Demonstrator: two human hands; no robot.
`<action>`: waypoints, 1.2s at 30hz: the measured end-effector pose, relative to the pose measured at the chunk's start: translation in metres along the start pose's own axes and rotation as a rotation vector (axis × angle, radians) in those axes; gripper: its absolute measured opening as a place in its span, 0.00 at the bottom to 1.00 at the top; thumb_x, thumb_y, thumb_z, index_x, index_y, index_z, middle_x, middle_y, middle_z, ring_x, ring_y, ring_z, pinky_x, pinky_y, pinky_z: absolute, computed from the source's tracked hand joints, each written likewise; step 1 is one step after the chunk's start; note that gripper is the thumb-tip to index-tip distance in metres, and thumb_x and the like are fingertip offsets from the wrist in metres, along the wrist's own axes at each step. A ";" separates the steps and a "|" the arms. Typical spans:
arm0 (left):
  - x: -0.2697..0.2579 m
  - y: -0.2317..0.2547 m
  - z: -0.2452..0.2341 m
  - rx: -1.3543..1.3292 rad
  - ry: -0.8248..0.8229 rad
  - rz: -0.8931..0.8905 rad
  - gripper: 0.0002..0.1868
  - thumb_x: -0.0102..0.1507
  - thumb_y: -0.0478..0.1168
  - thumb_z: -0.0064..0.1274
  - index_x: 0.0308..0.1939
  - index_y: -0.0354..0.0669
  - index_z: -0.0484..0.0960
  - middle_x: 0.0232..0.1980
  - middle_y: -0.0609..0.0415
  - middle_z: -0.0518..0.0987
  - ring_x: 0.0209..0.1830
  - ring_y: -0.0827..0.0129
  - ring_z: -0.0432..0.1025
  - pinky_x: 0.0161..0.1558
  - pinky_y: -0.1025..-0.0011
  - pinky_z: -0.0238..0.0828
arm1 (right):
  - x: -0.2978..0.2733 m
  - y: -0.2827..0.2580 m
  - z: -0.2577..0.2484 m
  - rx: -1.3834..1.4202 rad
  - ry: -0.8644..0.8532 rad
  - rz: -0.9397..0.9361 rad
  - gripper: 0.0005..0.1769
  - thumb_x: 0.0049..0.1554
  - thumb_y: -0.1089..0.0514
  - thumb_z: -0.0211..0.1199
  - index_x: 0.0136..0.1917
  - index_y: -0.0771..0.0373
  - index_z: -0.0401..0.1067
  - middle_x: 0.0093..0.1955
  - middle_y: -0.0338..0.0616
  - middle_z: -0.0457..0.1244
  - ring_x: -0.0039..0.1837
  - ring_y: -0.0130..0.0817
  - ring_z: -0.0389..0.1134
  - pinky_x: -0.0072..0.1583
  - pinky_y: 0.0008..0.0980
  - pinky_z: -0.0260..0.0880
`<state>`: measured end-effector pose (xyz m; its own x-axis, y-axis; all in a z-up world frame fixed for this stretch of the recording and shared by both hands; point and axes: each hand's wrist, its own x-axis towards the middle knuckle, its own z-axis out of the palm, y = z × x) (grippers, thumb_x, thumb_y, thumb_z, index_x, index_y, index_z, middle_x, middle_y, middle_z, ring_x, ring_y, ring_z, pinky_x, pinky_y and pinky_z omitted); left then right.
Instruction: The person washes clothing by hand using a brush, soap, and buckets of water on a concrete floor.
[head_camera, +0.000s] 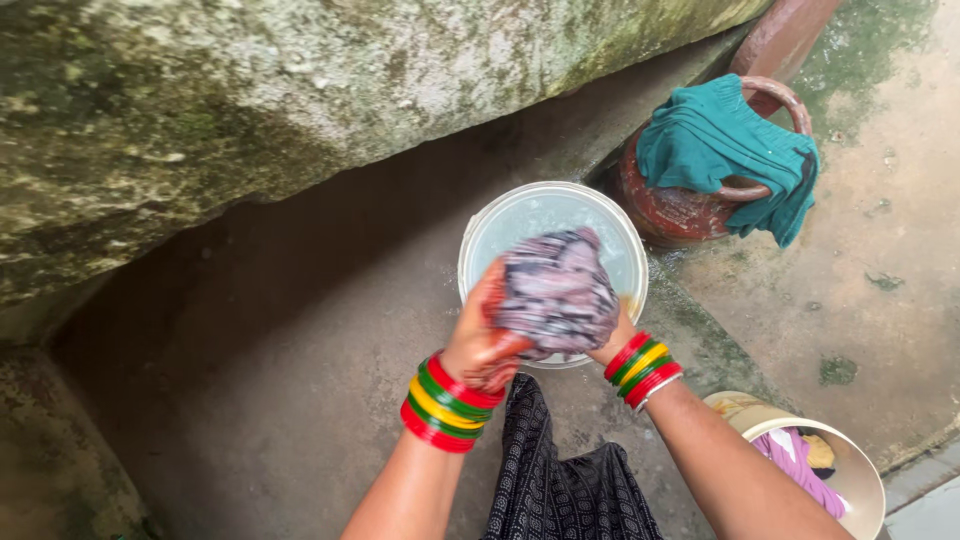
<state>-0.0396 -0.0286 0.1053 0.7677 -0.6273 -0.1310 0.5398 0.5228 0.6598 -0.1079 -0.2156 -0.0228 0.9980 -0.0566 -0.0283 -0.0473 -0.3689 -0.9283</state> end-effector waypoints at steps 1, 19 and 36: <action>-0.009 0.006 -0.010 -0.054 0.055 0.019 0.42 0.52 0.27 0.62 0.70 0.33 0.65 0.63 0.45 0.75 0.62 0.62 0.73 0.67 0.63 0.70 | -0.001 -0.008 -0.004 0.090 0.076 0.083 0.50 0.49 0.59 0.75 0.78 0.61 0.52 0.65 0.51 0.68 0.64 0.41 0.71 0.65 0.33 0.70; 0.015 -0.048 -0.048 0.074 -0.020 -0.014 0.54 0.51 0.38 0.75 0.76 0.32 0.62 0.69 0.40 0.72 0.67 0.57 0.71 0.68 0.57 0.72 | 0.026 -0.131 -0.084 1.106 -0.358 0.112 0.71 0.47 0.51 0.77 0.89 0.56 0.34 0.90 0.53 0.38 0.74 0.44 0.55 0.64 0.37 0.61; 0.041 -0.070 -0.073 0.096 0.056 -0.407 0.37 0.71 0.56 0.47 0.78 0.38 0.62 0.73 0.55 0.71 0.71 0.73 0.67 0.72 0.73 0.60 | -0.047 -0.094 0.035 1.180 0.114 0.723 0.44 0.52 0.55 0.75 0.74 0.70 0.59 0.56 0.52 0.61 0.51 0.39 0.64 0.47 0.35 0.67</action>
<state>-0.0210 -0.0488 -0.0008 0.5172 -0.7378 -0.4336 0.7703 0.1806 0.6116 -0.1485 -0.1461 0.0531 0.7557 0.0076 -0.6549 -0.4264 0.7647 -0.4831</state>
